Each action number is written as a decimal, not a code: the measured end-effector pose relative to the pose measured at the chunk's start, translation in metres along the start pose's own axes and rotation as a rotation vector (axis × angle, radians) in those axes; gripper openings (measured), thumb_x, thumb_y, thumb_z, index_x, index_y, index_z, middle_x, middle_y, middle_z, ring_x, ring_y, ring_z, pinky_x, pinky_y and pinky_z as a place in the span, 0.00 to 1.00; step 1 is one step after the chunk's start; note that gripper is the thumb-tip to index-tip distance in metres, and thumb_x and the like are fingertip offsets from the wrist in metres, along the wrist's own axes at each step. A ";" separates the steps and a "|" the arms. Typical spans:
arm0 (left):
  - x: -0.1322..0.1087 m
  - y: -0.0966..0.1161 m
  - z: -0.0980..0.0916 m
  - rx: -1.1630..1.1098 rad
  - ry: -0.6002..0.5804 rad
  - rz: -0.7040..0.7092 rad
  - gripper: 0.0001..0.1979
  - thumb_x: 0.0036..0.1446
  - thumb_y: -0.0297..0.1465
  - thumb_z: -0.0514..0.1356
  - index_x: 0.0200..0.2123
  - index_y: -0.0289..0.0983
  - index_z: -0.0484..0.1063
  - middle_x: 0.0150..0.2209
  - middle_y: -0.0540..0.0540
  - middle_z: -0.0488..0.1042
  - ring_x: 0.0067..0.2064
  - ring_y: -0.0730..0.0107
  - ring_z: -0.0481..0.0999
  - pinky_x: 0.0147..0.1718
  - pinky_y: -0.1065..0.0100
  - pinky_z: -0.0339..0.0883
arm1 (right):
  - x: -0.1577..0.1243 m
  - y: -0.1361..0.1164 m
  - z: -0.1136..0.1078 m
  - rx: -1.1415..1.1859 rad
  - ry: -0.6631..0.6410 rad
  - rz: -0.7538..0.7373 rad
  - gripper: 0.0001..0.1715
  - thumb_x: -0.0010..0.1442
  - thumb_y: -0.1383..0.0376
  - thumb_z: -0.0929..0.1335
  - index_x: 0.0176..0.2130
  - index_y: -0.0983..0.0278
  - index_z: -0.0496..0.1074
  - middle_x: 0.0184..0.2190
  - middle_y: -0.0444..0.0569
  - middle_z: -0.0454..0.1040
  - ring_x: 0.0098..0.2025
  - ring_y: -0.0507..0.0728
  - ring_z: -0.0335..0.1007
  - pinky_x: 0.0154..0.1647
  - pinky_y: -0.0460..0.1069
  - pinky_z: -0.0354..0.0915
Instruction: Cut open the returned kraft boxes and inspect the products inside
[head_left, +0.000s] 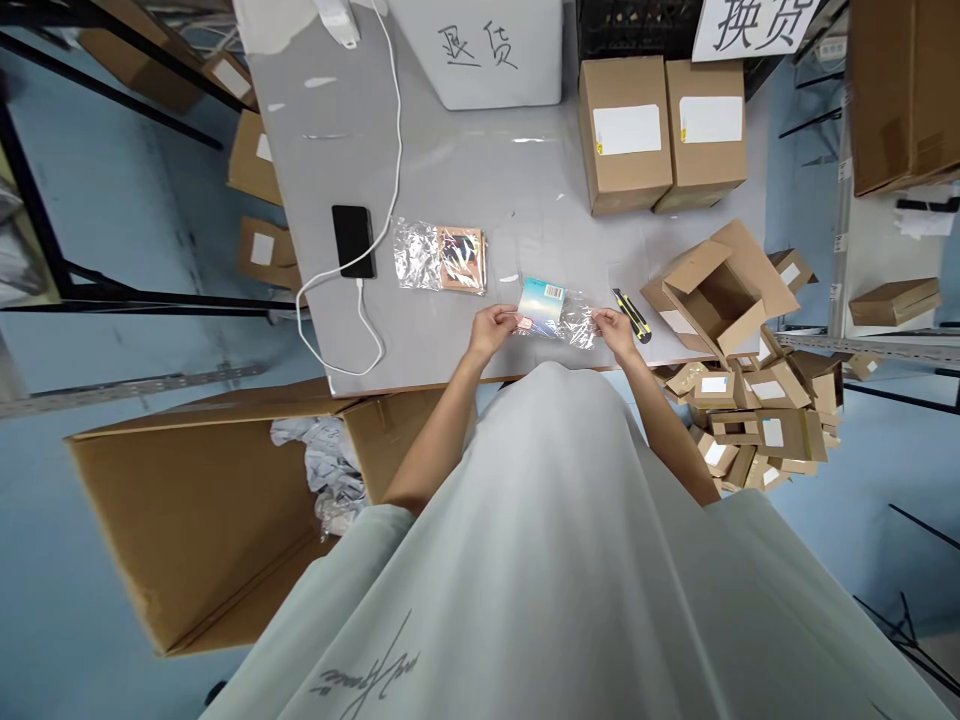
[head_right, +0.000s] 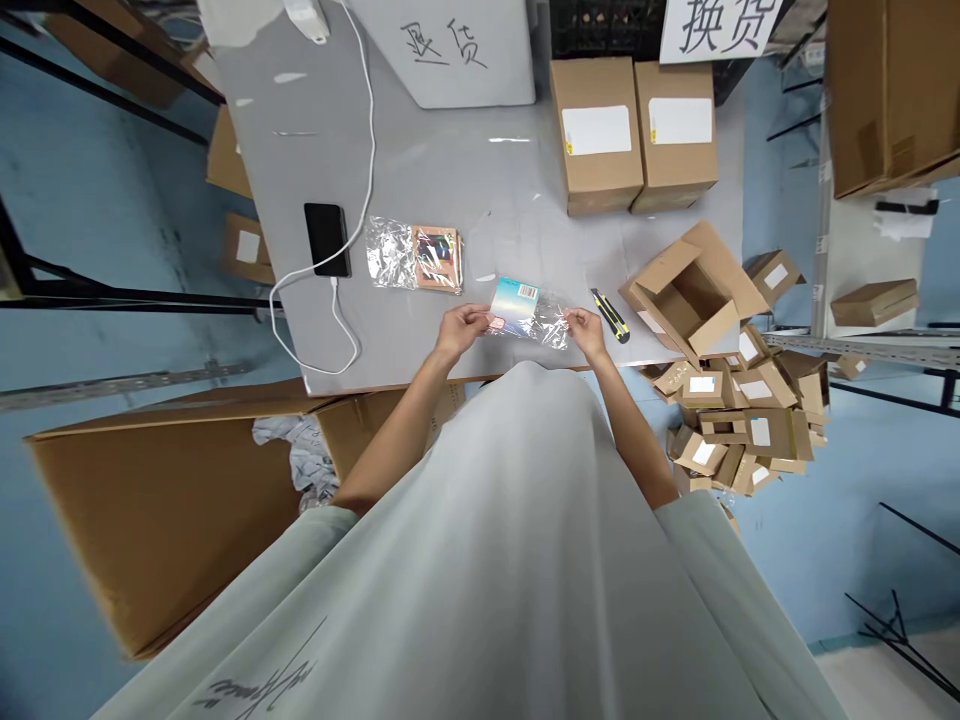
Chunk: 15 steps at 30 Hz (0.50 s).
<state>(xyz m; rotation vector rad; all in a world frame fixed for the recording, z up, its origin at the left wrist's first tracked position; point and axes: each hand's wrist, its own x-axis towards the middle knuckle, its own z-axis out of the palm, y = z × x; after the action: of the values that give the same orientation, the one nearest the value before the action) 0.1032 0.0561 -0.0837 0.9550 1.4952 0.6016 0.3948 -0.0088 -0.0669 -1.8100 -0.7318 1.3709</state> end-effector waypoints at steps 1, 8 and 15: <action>-0.001 -0.001 0.000 0.003 0.006 0.011 0.21 0.49 0.39 0.77 0.44 0.35 0.84 0.33 0.44 0.84 0.41 0.52 0.86 0.47 0.50 0.83 | 0.002 0.001 0.001 -0.019 0.010 -0.010 0.22 0.63 0.45 0.76 0.35 0.60 0.78 0.32 0.46 0.78 0.37 0.57 0.75 0.43 0.51 0.78; -0.009 0.003 -0.008 -0.103 -0.095 0.082 0.27 0.46 0.34 0.79 0.51 0.37 0.83 0.46 0.42 0.87 0.50 0.56 0.87 0.58 0.50 0.82 | 0.006 0.005 0.002 -0.079 0.090 -0.072 0.18 0.65 0.49 0.75 0.38 0.60 0.81 0.35 0.45 0.79 0.35 0.55 0.75 0.41 0.51 0.80; -0.016 0.013 -0.015 -0.115 -0.073 0.140 0.27 0.51 0.36 0.78 0.55 0.36 0.84 0.49 0.40 0.86 0.53 0.54 0.87 0.56 0.53 0.82 | 0.006 -0.006 -0.003 -0.055 0.153 -0.087 0.21 0.65 0.47 0.78 0.44 0.62 0.84 0.39 0.48 0.83 0.31 0.54 0.76 0.32 0.49 0.77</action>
<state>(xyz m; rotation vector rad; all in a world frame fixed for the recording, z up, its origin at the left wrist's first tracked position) 0.0906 0.0518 -0.0619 0.9876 1.3223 0.7378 0.3990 -0.0011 -0.0650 -1.8794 -0.7643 1.1525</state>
